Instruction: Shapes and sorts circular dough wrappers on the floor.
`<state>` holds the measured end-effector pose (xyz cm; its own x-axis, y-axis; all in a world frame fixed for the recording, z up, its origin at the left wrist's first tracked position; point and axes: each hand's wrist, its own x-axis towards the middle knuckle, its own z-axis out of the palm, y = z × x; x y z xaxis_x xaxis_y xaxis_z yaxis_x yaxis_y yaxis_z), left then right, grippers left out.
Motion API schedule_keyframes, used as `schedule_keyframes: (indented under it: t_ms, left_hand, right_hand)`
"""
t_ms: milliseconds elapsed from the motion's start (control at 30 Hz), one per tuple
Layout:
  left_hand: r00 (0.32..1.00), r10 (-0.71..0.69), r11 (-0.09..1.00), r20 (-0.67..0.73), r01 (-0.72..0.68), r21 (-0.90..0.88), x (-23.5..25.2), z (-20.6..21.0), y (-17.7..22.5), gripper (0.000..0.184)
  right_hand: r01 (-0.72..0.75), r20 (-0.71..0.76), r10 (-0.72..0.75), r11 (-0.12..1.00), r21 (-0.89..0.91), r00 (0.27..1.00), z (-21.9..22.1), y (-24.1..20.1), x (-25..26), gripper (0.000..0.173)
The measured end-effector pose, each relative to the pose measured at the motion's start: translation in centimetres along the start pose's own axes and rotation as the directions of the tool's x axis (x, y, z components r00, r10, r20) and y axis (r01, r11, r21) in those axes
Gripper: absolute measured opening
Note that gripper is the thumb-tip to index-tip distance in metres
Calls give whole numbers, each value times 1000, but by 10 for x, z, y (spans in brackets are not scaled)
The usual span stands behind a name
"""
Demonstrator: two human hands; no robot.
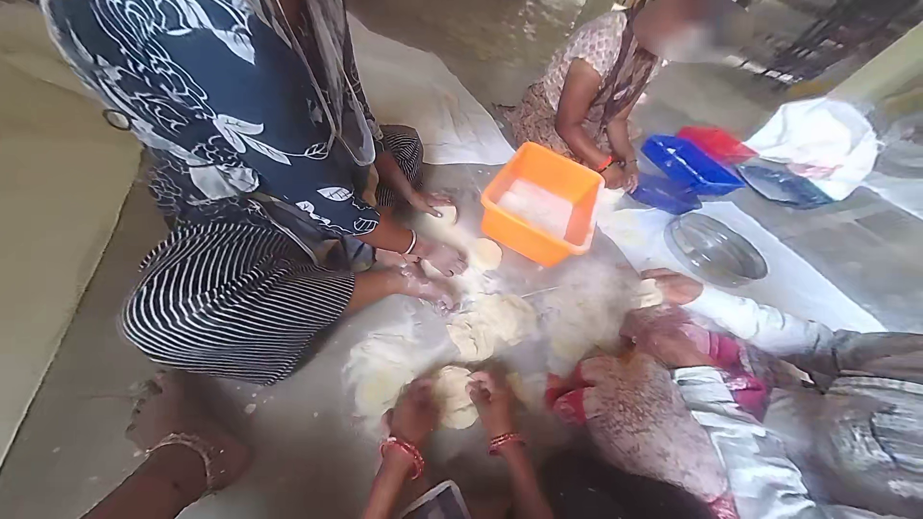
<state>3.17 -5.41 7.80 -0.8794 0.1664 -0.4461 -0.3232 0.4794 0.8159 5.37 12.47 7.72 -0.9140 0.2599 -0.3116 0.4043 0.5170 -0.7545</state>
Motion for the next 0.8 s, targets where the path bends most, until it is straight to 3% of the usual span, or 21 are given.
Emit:
schedule_keyframes:
  t_ms: [167, 400, 533, 700, 800]
  left_hand:
    - [996, -83, 966, -33, 88, 242, -4, 4, 10, 56]
    - [1000, 5, 935, -28, 5, 355, -9, 12, 7, 52]
    - [1000, 24, 931, 19, -29, 364, -9, 10, 6, 47]
    - [1000, 17, 927, -25, -6, 374, -5, 14, 4, 40]
    - [999, -14, 923, -33, 25, 383, -6, 13, 8, 41]
  right_hand:
    - [6, 47, 2, 987, -163, 999, -1, -15, 3, 38]
    - [223, -5, -229, 953, -203, 973, 3, -7, 14, 30]
    - [171, 7, -174, 956, -239, 985, -3, -9, 12, 31]
    - [136, 8, -138, 967, -217, 990, -7, -5, 8, 39]
    - [137, -75, -168, 939, -317, 983, -4, -3, 0, 41]
